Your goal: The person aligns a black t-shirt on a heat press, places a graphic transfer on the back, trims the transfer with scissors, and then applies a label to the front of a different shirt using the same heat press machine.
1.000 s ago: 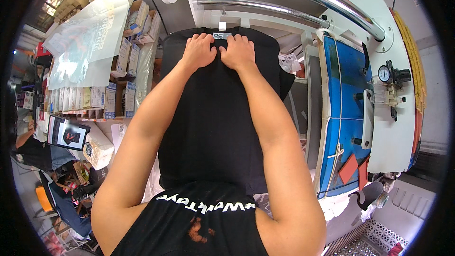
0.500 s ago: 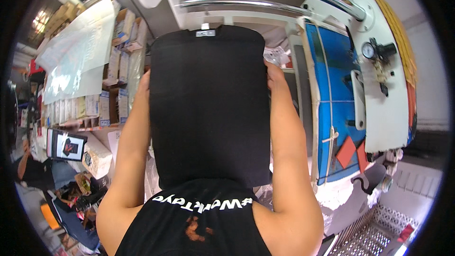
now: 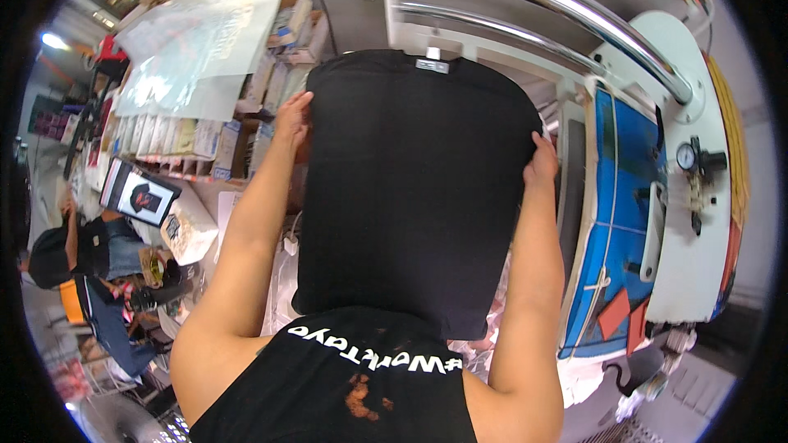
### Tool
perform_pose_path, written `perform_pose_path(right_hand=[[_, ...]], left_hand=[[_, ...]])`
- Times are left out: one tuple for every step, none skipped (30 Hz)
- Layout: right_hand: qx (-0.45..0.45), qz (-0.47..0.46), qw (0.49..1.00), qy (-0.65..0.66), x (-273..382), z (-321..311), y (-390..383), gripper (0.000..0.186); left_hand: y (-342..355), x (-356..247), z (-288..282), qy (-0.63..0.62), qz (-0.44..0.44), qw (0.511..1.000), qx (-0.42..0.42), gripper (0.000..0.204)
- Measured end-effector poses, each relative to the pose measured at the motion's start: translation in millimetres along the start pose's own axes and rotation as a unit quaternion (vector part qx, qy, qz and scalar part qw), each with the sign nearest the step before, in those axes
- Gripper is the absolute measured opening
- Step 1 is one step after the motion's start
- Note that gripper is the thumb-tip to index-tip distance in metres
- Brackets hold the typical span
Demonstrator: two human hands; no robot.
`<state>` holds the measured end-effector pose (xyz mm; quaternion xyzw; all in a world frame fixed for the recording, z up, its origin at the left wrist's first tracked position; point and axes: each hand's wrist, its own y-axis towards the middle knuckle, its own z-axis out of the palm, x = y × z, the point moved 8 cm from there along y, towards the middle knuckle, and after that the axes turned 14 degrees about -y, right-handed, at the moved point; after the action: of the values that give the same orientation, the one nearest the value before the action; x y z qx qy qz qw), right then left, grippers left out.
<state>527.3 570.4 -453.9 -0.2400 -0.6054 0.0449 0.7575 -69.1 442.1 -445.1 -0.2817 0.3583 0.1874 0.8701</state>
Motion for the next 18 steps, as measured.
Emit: perform_pose_path(right_hand=[[-0.015, -0.005, 1.0, -0.013, 3.7, 5.6, -6.8, 0.038], [-0.039, -0.013, 0.999, -0.027, 10.5, 1.5, -10.6, 0.036], [-0.051, -0.025, 0.997, -0.042, 14.1, 4.3, -13.1, 0.035], [-0.053, -0.034, 0.997, -0.043, 18.0, 9.3, -13.9, 0.036], [-0.061, -0.042, 0.996, -0.042, 18.6, 7.6, -12.7, 0.036], [-0.069, -0.05, 0.996, -0.041, 19.5, 4.0, -12.2, 0.037], [-0.074, -0.05, 0.995, -0.048, 18.9, -0.7, -12.6, 0.036], [-0.074, -0.049, 0.995, -0.054, 17.6, 1.3, -12.3, 0.035], [-0.074, -0.048, 0.994, -0.06, 17.1, 2.6, -12.1, 0.034], [-0.088, -0.054, 0.99, -0.098, 17.9, 2.3, -12.5, 0.034], [-0.107, -0.06, 0.983, -0.135, 17.0, -3.1, -11.0, 0.033], [-0.125, -0.066, 0.975, -0.171, 17.3, -8.7, -9.7, 0.032], [-0.108, -0.051, 0.962, -0.245, 15.0, -9.0, -6.6, 0.032], [-0.087, -0.033, 0.944, -0.317, 8.8, -5.7, -7.7, 0.032], [-0.067, -0.013, 0.919, -0.389, 5.2, -1.2, -15.1, 0.032], [-0.047, -0.031, 0.907, -0.417, 2.5, 1.0, -28.6, 0.036], [-0.023, -0.047, 0.894, -0.444, 1.9, 11.7, -63.3, 0.041], [-0.006, -0.066, 0.88, -0.471, 5.8, 6.9, -96.0, 0.046]], left_hand=[[0.1, -7.1, -5.1, -0.015, 0.003, 1.0, 0.002, 0.032], [-0.2, -5.2, -3.9, -0.032, -0.001, 0.999, 0.008, 0.03], [-1.4, -3.1, -3.7, -0.048, -0.006, 0.999, 0.014, 0.028], [-2.5, -5.0, -6.4, -0.046, 0.005, 0.999, 0.012, 0.026], [-6.7, -9.2, 0.2, -0.04, 0.01, 0.999, 0.013, 0.024], [-10.0, -10.8, 5.2, -0.035, 0.015, 0.999, 0.015, 0.022], [-7.7, -5.5, 3.7, -0.02, 0.012, 1.0, 0.006, 0.022], [-4.7, -5.1, -0.2, -0.005, 0.016, 1.0, -0.006, 0.022], [-2.3, -4.3, -4.4, 0.01, 0.019, 1.0, -0.017, 0.022], [-0.4, -1.6, -8.4, 0.055, 0.014, 0.998, -0.031, 0.024], [1.9, 3.2, -8.0, 0.1, 0.007, 0.994, -0.041, 0.026], [3.0, 7.6, -8.0, 0.145, 0.0, 0.988, -0.05, 0.028], [2.6, 6.7, -3.7, 0.224, 0.031, 0.973, -0.037, 0.031], [1.6, 8.5, -6.1, 0.302, 0.063, 0.951, -0.027, 0.035], [-2.3, 9.8, -1.9, 0.379, 0.093, 0.921, -0.015, 0.038], [-11.8, 9.8, -5.3, 0.408, 0.116, 0.905, -0.004, 0.04], [-34.1, 6.2, -16.8, 0.439, 0.138, 0.888, 0.003, 0.042], [-60.8, 1.5, -20.9, 0.465, 0.162, 0.87, 0.018, 0.044]])
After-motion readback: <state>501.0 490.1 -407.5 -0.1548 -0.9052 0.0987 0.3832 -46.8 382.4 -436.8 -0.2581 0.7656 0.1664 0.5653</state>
